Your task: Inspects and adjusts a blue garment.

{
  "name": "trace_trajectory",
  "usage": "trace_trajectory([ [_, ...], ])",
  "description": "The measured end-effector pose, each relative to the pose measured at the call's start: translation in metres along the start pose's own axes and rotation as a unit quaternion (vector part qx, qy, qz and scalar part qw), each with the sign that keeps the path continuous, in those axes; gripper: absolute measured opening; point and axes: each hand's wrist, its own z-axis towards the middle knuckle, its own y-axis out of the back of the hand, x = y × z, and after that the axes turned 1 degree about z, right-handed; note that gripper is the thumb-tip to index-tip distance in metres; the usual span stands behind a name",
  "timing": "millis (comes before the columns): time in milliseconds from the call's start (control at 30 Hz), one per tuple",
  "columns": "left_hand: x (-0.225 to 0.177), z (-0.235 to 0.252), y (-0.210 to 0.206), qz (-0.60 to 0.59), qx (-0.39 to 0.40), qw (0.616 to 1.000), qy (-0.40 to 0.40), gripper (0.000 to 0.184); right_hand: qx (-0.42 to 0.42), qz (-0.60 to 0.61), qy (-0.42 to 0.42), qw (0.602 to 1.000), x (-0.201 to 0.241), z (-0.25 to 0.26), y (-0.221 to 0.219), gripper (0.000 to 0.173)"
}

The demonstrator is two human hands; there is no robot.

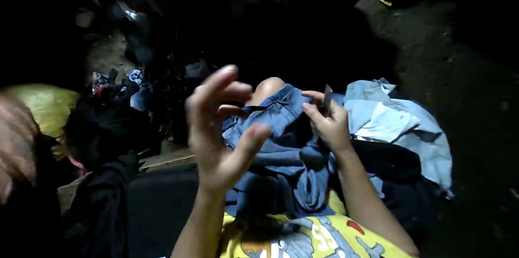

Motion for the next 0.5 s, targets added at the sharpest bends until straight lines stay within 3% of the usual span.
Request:
trace_trajectory([
  [100, 0.055, -0.01, -0.007, 0.21, 0.115, 0.962, 0.134, 0.072, 0.069, -0.038, 0.015, 0.997, 0.007, 0.02, 0.001, 0.041],
  [167, 0.074, -0.017, -0.011, 0.257, 0.129, 0.938, 0.193, 0.065, 0.146, -0.052, 0.019, 0.988, 0.009, 0.028, -0.001, 0.058],
  [233, 0.08, -0.02, -0.011, 0.26, 0.124, 0.931, 0.225, 0.045, 0.212, -0.073, 0.005, 0.975, 0.013, 0.026, -0.004, 0.059],
  [300, 0.079, -0.021, -0.011, 0.253, 0.131, 0.93, 0.235, 0.023, 0.245, -0.101, 0.014, 0.964, 0.014, 0.017, -0.008, 0.053],
  [367, 0.078, -0.02, -0.013, 0.242, 0.124, 0.938, 0.215, 0.016, 0.261, -0.111, 0.023, 0.959, 0.009, 0.011, -0.011, 0.055],
  [500, 0.075, -0.014, -0.015, 0.213, 0.124, 0.957, 0.149, 0.011, 0.182, -0.078, 0.035, 0.98, 0.003, 0.015, -0.014, 0.07],
])
